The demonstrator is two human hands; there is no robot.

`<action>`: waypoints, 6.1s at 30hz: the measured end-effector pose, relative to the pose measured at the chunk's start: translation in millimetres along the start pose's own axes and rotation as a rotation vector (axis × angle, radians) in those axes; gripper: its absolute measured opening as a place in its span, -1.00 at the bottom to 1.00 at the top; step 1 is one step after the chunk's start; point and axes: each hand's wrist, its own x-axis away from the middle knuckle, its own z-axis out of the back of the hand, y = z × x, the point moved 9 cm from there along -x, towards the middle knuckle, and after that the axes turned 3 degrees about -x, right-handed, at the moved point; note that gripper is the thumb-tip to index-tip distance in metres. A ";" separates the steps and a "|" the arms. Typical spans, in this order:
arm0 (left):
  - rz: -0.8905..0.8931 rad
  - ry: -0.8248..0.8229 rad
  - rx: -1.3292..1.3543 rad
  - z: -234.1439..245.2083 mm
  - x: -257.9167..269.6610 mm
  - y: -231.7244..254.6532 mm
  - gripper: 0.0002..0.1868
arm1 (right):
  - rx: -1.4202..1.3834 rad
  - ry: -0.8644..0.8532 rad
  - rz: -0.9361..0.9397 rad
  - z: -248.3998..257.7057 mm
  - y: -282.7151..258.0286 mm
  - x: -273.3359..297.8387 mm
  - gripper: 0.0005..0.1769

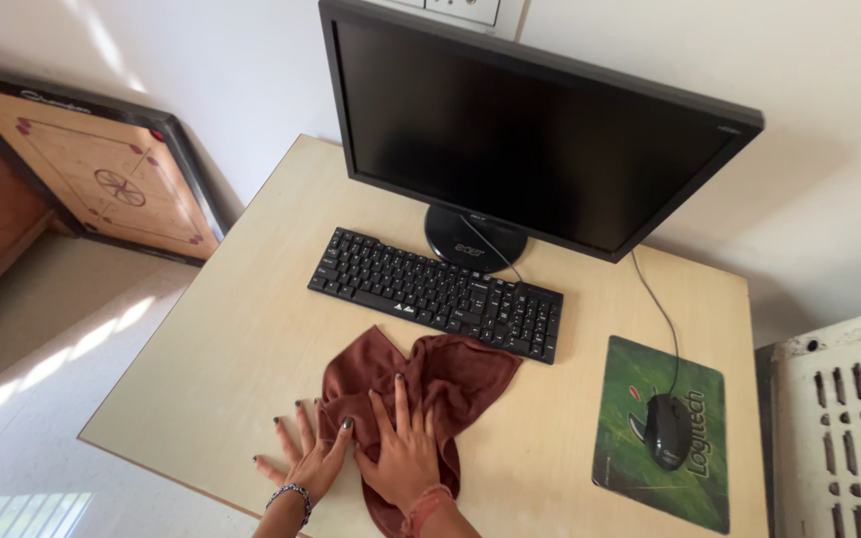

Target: The person wipes a computer keyboard, monitor, and desk surface with a cloth, then cleans the seat and armrests of an office chair. The person also moves a metal cup to a nearby cabinet during the cleaning process.

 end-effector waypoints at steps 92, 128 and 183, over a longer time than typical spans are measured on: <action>-0.192 0.557 0.628 -150.5 258.8 74.9 -0.36 | 0.164 0.044 0.159 129.2 172.1 319.7 -0.01; 0.215 0.835 1.002 -102.5 353.5 -167.6 -0.41 | -0.970 -0.008 -0.042 -9.6 -13.8 237.6 -0.47; 0.536 0.197 -0.377 -89.6 577.0 -552.5 -0.25 | -0.947 -0.338 -0.184 -161.0 -219.1 471.9 -0.50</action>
